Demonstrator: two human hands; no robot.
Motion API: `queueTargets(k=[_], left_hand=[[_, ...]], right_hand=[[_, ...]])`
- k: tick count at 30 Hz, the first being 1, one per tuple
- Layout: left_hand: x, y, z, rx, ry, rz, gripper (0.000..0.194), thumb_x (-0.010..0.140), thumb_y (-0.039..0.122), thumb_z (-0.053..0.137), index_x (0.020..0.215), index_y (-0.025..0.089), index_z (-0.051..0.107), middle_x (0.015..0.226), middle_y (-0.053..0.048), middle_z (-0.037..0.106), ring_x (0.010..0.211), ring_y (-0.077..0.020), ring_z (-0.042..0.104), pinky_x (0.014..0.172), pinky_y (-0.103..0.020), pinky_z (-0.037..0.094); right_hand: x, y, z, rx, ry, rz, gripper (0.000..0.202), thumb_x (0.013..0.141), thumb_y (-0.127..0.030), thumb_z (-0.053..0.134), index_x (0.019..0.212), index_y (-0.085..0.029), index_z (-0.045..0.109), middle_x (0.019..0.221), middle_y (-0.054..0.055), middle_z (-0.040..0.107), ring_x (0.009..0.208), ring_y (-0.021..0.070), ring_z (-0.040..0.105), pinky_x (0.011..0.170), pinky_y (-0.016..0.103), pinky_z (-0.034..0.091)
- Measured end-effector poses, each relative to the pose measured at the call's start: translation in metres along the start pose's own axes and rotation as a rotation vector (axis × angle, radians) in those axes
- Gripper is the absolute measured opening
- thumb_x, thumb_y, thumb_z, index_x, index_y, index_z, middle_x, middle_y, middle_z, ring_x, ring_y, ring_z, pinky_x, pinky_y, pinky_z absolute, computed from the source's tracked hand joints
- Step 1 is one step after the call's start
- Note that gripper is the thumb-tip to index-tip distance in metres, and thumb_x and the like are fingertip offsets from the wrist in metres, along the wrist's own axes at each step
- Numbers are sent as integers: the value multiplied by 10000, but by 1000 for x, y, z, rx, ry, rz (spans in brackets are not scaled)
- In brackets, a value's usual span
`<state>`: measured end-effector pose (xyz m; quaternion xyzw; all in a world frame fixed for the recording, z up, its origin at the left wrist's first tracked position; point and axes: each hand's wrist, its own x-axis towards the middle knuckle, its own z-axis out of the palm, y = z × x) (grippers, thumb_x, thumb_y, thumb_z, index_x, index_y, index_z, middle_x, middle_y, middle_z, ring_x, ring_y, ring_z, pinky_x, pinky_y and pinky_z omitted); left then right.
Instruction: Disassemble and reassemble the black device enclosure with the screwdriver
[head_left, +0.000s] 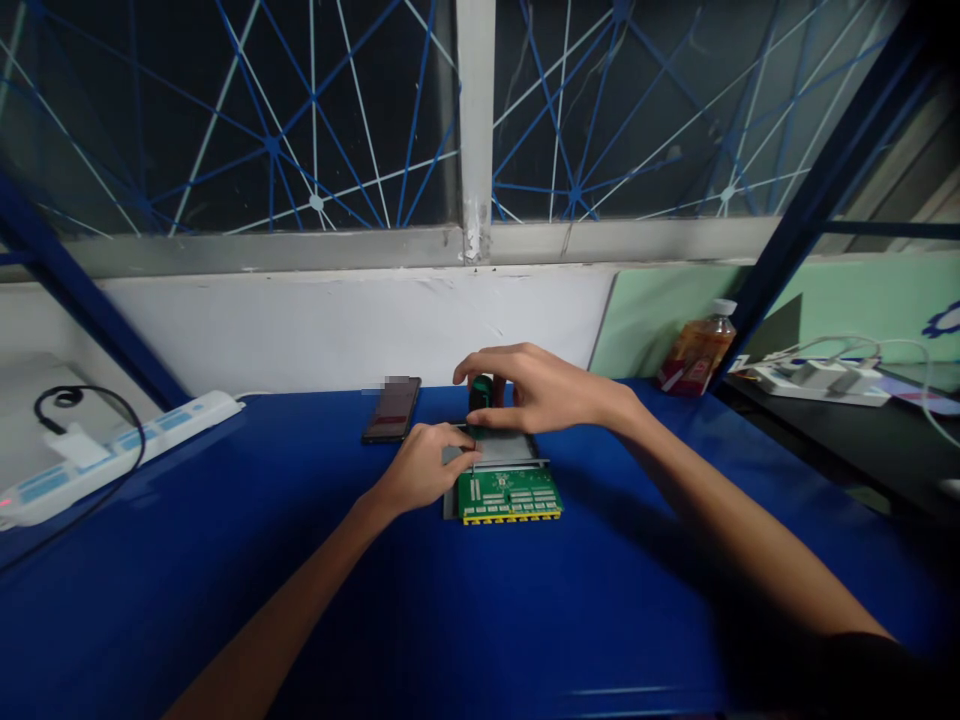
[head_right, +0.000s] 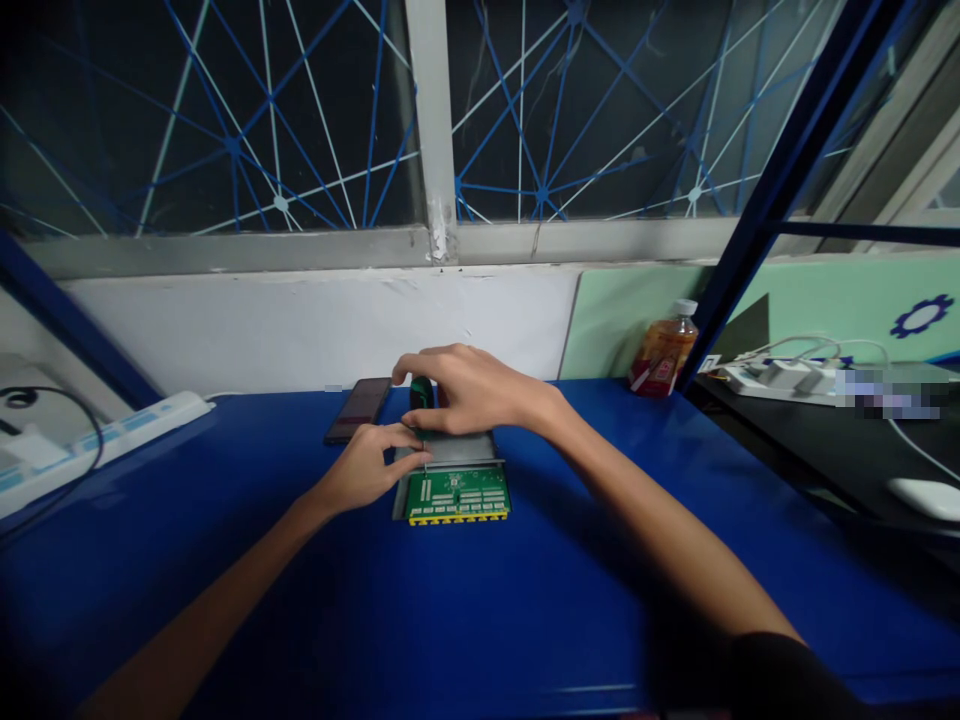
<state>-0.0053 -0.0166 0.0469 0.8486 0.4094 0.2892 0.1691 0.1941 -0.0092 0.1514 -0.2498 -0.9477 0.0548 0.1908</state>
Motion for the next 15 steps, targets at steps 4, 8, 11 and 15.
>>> queueTargets(k=[4,8,11,15], left_hand=[[0,3,-2,-25,-31,-13,179,814,254,571,840,193,738,899,-42,734,865,-216,664,782,-313,485],[1,5,-5,-39,-56,-12,191,820,251,557,846,191,736,895,-42,735,849,-207,668,773,-296,485],[0,5,-5,-13,-52,-3,198,824,274,560,867,192,736,890,-46,731,843,-211,663,767,-305,483],[0,1,-2,13,10,11,208,798,349,613,842,186,734,881,-60,721,833,-217,652,752,-315,484]], right_hand=[[-1,-2,-4,41,-11,-3,371,794,-244,573,1153,-154,537,999,79,638,763,157,542,658,277,355],[0,-2,-4,47,-6,8,348,792,-195,552,1138,-163,545,990,71,643,783,159,543,656,271,352],[0,-2,-3,36,-5,19,303,820,-225,547,1117,-163,554,979,70,647,749,151,541,653,270,347],[1,0,0,-2,18,21,289,847,-309,553,1097,-162,562,934,66,652,707,143,529,637,267,331]])
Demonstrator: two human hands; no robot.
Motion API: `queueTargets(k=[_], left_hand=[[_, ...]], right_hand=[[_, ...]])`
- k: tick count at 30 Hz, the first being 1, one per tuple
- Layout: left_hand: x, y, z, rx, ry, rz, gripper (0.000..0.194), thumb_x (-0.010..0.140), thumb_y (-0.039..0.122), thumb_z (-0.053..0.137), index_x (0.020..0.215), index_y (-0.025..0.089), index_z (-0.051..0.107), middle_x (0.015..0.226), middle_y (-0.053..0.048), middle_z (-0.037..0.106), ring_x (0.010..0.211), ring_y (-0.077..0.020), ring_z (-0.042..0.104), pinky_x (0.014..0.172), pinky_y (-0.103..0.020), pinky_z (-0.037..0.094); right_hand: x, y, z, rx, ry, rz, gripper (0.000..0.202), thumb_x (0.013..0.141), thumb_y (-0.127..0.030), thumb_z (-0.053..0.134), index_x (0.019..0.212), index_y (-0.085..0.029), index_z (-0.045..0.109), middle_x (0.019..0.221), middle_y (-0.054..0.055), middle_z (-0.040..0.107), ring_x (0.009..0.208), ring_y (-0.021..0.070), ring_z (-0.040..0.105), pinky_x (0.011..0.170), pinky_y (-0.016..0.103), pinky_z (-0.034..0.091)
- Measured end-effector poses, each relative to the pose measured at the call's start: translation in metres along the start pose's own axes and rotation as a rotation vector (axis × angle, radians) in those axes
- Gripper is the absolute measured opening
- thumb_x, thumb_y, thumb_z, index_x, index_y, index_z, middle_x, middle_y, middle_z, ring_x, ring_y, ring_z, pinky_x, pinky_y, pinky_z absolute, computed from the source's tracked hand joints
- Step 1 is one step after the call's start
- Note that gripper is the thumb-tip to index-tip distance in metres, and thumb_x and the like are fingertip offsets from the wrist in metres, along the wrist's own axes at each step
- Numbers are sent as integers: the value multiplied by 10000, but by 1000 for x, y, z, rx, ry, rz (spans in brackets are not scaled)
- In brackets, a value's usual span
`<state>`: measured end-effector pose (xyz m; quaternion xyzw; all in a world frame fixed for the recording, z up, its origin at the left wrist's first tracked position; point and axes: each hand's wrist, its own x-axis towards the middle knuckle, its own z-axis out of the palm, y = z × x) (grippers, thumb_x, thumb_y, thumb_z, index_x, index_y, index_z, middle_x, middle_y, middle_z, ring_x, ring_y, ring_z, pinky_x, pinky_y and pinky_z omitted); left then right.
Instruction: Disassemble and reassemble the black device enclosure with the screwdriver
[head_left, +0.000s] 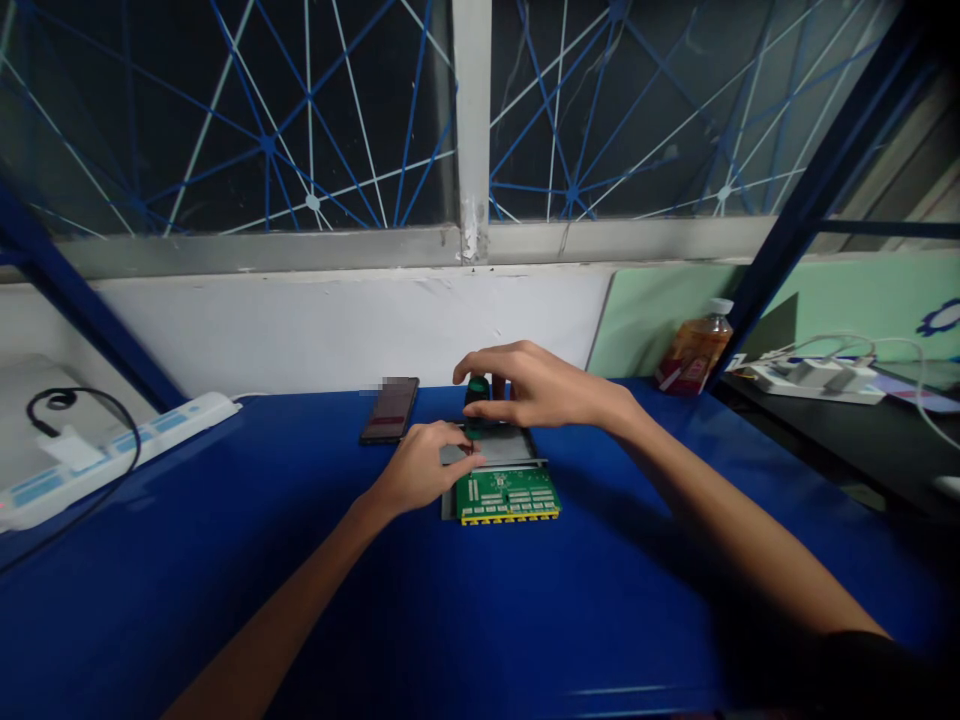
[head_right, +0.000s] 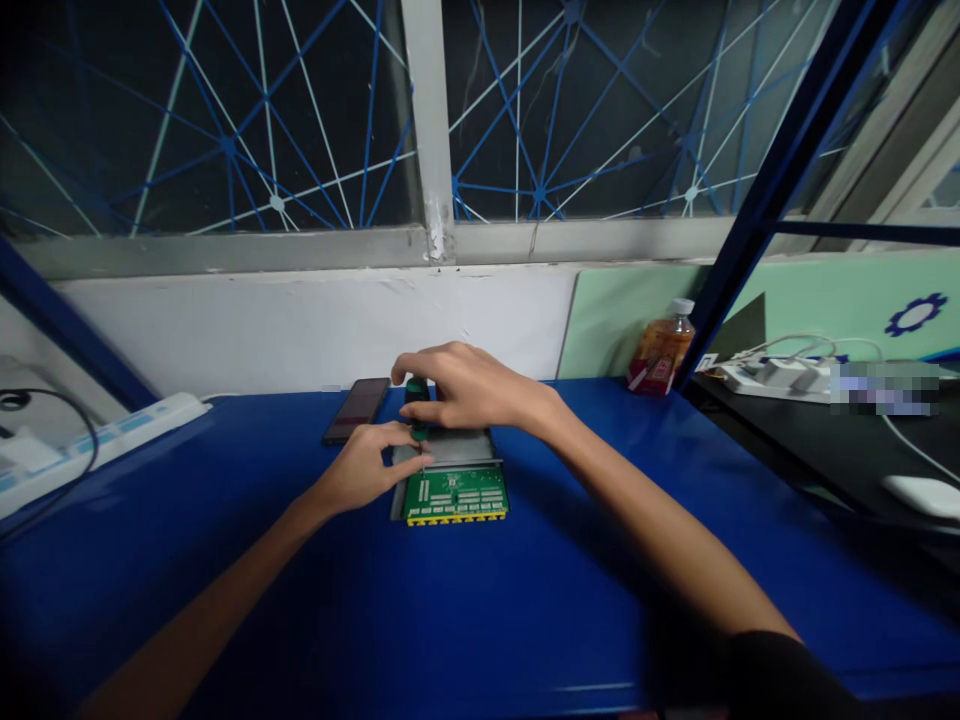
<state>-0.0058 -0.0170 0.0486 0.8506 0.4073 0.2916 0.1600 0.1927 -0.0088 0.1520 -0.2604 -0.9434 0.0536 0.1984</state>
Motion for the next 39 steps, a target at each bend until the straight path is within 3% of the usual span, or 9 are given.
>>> queueTargets(k=[6,8,15,22,29,34,39], left_hand=[[0,1,1,-15,-2,4,160,803,292,607,785,195,733,843,-40,731,798,-204,661,740,-311,488],[0,3,-1,-25,-16,1,157,804,277,600,789,194,732,858,-39,733,804,-204,664,746,-309,490],[1,7,-2,-109,-51,-17,186,819,263,581,882,180,735,936,-54,731,883,-216,666,785,-304,494],[0,7,-3,-108,-60,-7,190,828,262,561,869,176,725,908,-51,731,868,-221,665,774,-303,492],[1,1,-1,-31,15,-25,154,761,332,667,753,186,714,830,-45,726,795,-215,661,734,-314,491],[1,1,0,-63,25,-47,133,767,292,645,764,187,728,804,-35,735,761,-208,673,709,-302,504],[1,6,-2,-94,-17,-38,147,780,247,610,828,181,732,882,-44,735,825,-226,674,747,-316,500]], right_hand=[[1,0,3,-25,-28,53,388,868,-477,505,1044,-147,607,685,30,613,606,137,504,574,268,282],[0,-1,1,-15,-45,60,408,856,-499,509,1048,-153,608,684,27,614,610,141,511,570,269,281],[-3,-4,-4,40,-62,-14,355,791,-292,581,1119,-157,564,934,64,647,753,161,550,629,274,339],[-2,-3,-2,115,-73,-23,314,752,-163,550,1065,-166,570,883,38,648,689,134,521,624,265,337],[2,-1,6,32,-18,-4,279,844,-340,553,1035,-143,600,822,55,643,651,132,511,594,264,301],[5,-1,10,4,-29,7,390,883,-486,473,973,-142,632,700,36,609,583,123,483,572,275,275],[1,-4,3,42,-28,-26,366,812,-422,574,1055,-149,595,887,64,643,708,149,533,597,270,315]])
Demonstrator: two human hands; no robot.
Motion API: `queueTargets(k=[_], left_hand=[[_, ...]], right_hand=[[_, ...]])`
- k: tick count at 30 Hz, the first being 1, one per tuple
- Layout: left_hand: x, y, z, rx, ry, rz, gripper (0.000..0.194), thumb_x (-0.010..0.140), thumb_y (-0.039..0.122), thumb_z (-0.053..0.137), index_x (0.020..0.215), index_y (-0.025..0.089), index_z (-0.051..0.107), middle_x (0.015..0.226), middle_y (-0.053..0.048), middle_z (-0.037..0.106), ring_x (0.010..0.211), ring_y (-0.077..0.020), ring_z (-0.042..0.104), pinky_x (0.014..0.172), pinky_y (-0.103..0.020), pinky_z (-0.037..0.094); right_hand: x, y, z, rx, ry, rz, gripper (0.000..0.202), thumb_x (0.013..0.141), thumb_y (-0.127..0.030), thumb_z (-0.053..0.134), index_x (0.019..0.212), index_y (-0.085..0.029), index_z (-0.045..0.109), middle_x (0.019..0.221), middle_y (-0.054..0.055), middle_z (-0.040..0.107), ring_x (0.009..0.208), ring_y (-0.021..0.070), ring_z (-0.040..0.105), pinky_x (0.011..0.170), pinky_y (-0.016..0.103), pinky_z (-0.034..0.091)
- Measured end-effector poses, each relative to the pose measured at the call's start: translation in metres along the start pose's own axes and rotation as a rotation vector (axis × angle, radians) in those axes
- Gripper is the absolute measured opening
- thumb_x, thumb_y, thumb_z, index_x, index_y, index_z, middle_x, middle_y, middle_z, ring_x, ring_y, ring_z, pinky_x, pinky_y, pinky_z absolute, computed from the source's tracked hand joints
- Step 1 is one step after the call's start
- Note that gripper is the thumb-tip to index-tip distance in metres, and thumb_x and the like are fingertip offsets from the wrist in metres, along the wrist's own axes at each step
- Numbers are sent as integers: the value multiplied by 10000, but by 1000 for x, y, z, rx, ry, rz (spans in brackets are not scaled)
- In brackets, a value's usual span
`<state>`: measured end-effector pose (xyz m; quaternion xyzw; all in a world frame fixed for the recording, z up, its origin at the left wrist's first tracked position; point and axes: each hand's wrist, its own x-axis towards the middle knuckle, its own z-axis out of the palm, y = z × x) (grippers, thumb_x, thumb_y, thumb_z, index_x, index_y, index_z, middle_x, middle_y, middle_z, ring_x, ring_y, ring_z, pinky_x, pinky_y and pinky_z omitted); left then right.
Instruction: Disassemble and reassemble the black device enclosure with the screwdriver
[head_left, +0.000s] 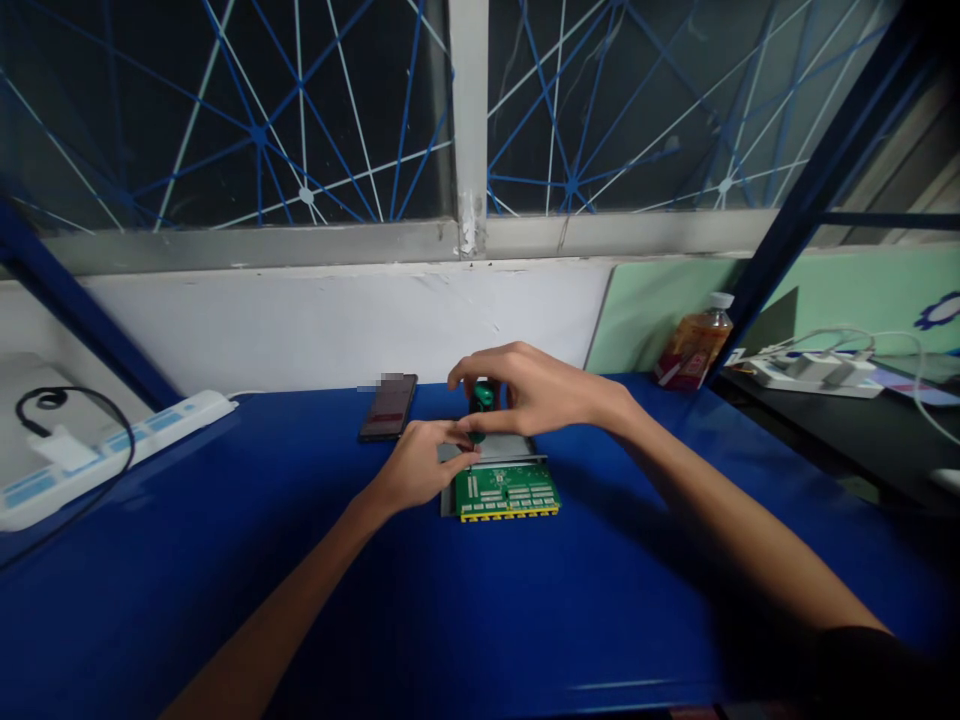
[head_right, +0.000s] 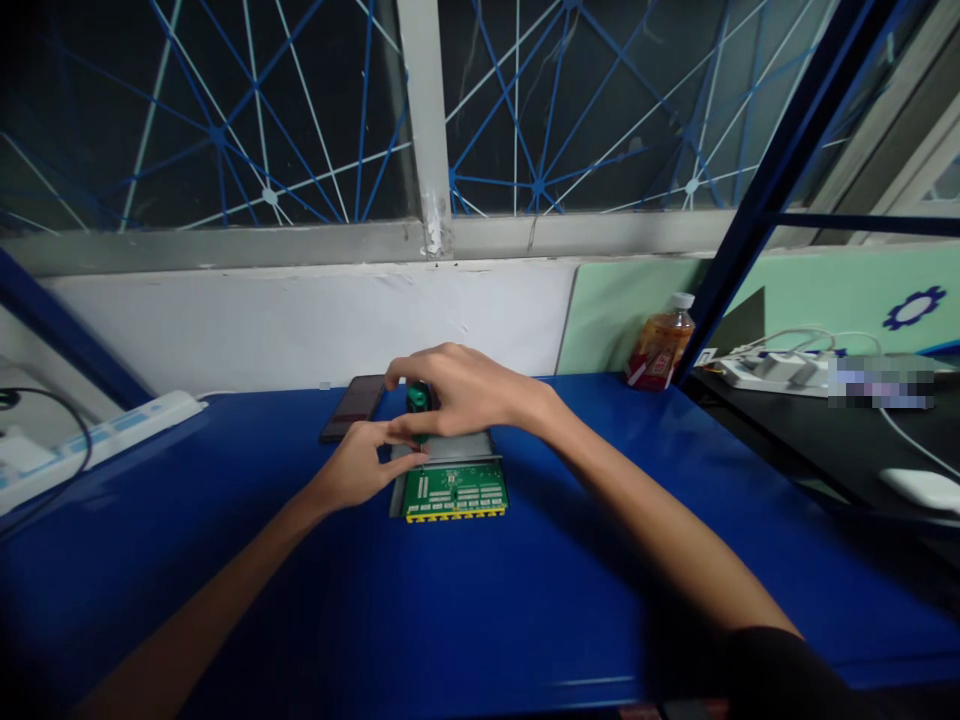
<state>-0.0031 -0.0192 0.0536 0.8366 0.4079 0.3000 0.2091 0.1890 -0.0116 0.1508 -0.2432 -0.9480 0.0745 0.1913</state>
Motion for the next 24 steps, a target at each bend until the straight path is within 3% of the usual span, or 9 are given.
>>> queueTargets(k=[7,16,24], left_hand=[[-1,1,0,-54,-57,38,170,806,205,574,863,178,732,924,-37,725,871,-192,660,762,-267,479],[0,-4,1,-5,47,-53,162,744,307,675,738,152,720,752,-41,718,701,-193,649,676,-282,474],[0,-2,0,-54,26,-1,131,766,245,635,768,154,729,850,-51,727,806,-207,659,717,-290,479]], right_hand=[[-3,3,-3,104,-54,-38,332,761,-193,572,1089,-147,588,920,42,650,732,130,543,633,249,357],[3,3,8,46,6,-9,239,851,-321,539,994,-145,616,736,23,631,582,105,482,561,244,297],[-1,1,-1,21,-15,-11,313,799,-274,578,1088,-155,581,872,50,652,707,144,537,615,262,321]])
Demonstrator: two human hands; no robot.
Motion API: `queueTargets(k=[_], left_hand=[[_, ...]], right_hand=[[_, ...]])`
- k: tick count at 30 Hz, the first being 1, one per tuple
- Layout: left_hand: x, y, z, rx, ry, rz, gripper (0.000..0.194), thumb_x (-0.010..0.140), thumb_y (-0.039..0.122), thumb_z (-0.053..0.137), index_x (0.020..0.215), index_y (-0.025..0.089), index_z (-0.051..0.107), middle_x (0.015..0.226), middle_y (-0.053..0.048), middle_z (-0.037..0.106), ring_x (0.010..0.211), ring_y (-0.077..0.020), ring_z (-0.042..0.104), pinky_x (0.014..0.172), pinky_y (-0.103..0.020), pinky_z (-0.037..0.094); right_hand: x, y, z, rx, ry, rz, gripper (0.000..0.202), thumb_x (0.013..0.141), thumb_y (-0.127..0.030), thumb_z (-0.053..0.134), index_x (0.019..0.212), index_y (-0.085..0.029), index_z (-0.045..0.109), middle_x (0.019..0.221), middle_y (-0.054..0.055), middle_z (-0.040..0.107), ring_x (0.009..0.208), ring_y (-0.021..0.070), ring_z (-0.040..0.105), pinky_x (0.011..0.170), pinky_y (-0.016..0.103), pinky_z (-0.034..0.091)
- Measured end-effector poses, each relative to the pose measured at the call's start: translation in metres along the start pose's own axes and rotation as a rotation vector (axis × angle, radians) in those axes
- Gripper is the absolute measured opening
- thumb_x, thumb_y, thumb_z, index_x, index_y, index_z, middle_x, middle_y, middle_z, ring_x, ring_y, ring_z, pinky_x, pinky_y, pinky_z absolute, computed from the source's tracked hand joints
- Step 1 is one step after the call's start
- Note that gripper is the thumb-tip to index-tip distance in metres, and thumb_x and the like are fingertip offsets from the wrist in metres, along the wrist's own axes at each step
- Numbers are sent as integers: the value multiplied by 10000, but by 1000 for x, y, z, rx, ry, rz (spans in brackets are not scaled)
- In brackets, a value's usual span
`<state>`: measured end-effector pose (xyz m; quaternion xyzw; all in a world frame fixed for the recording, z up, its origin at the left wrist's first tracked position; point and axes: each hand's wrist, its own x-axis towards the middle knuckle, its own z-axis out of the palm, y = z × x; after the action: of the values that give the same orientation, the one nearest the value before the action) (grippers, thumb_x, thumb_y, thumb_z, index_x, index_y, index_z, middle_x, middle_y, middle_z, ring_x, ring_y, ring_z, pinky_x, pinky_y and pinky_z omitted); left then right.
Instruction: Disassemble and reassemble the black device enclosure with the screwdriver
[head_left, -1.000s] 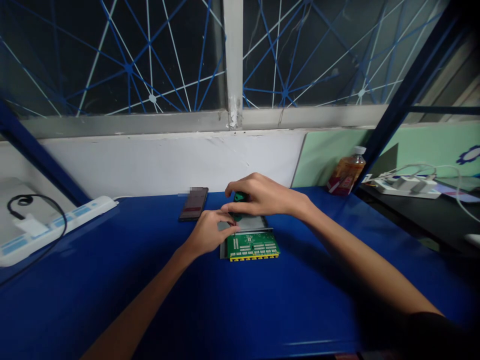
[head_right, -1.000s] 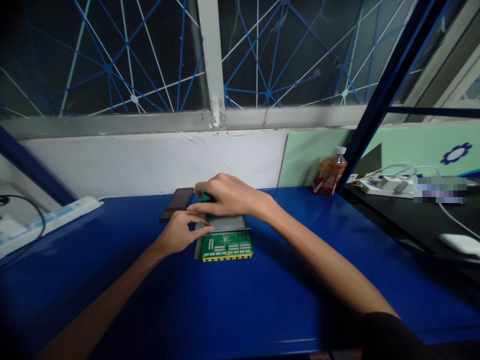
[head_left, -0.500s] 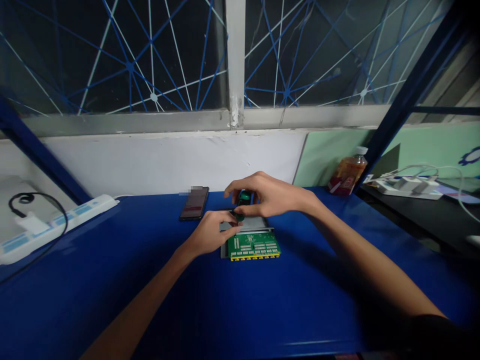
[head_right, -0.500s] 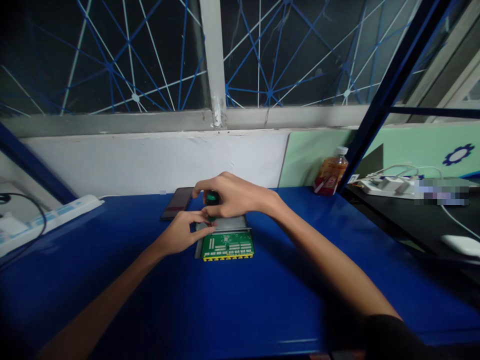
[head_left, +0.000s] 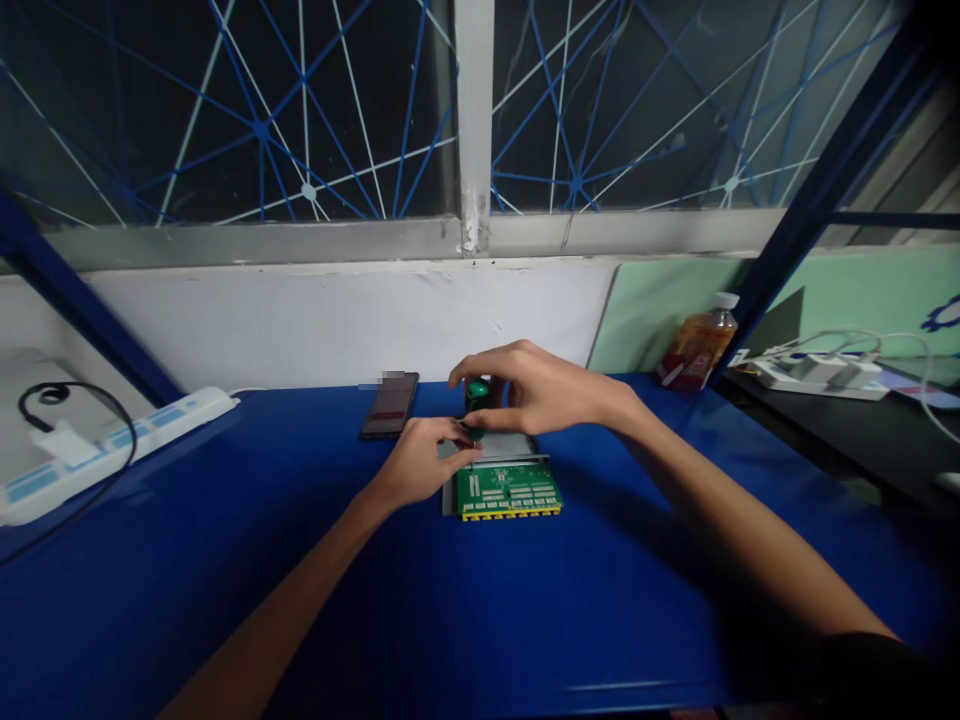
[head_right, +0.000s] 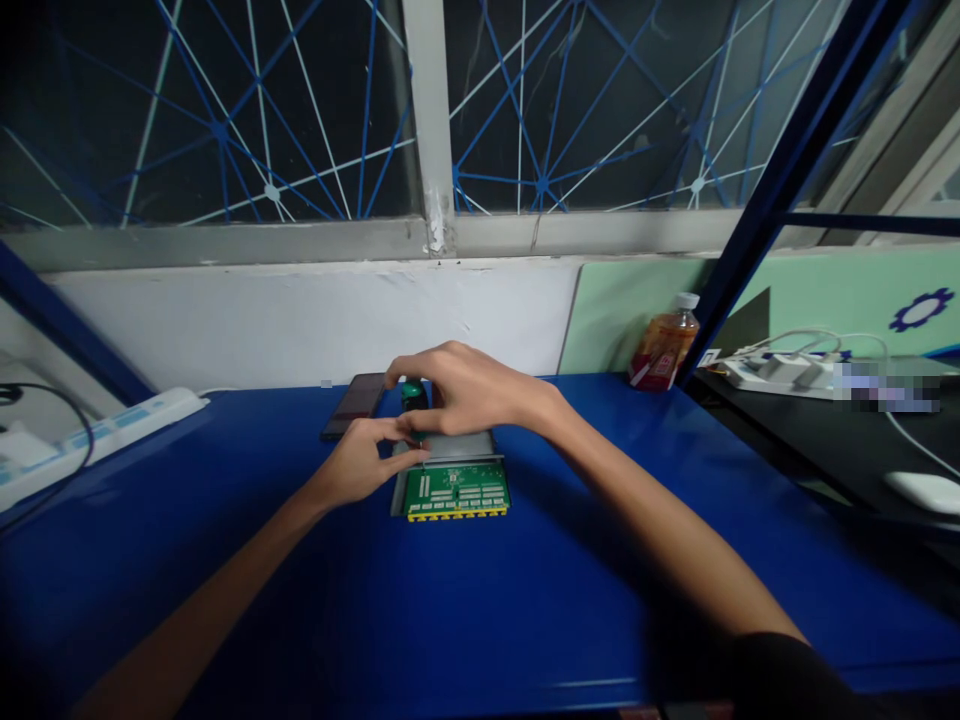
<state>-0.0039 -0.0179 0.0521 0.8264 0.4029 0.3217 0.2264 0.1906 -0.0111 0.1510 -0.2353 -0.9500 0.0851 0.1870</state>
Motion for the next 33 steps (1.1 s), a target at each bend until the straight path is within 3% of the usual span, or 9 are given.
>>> queueTargets(k=[8,12,18,26,33], left_hand=[[0,2,-1,24,-36,18,159,795,256,601,814,163,729,897,-56,722,836,-206,657,744,-309,482],[0,-2,1,101,3,0,160,760,309,658,746,164,727,827,-57,722,760,-213,661,696,-316,483],[0,-3,2,89,28,18,140,772,262,640,753,163,738,781,-50,730,738,-209,672,682,-293,495],[1,-2,-1,-14,-62,17,165,802,243,603,862,174,740,921,-43,734,876,-206,669,781,-287,489],[1,-6,-1,-48,-103,-1,206,796,289,601,906,179,736,942,-58,728,908,-230,658,814,-323,481]], right_hand=[[1,3,2,14,-21,27,290,793,-217,561,1076,-156,585,862,41,654,665,126,522,606,260,317],[3,2,6,-11,6,22,278,829,-297,568,1060,-144,598,825,46,654,641,121,513,579,255,301],[3,0,8,-133,57,48,337,855,-433,533,1009,-149,630,751,42,646,624,136,520,575,264,291],[-3,0,-4,12,-26,7,351,773,-235,588,1116,-159,587,936,49,662,700,136,563,629,265,342],[0,2,-1,54,-49,19,276,789,-204,574,1060,-161,600,860,30,656,656,119,530,610,255,336]])
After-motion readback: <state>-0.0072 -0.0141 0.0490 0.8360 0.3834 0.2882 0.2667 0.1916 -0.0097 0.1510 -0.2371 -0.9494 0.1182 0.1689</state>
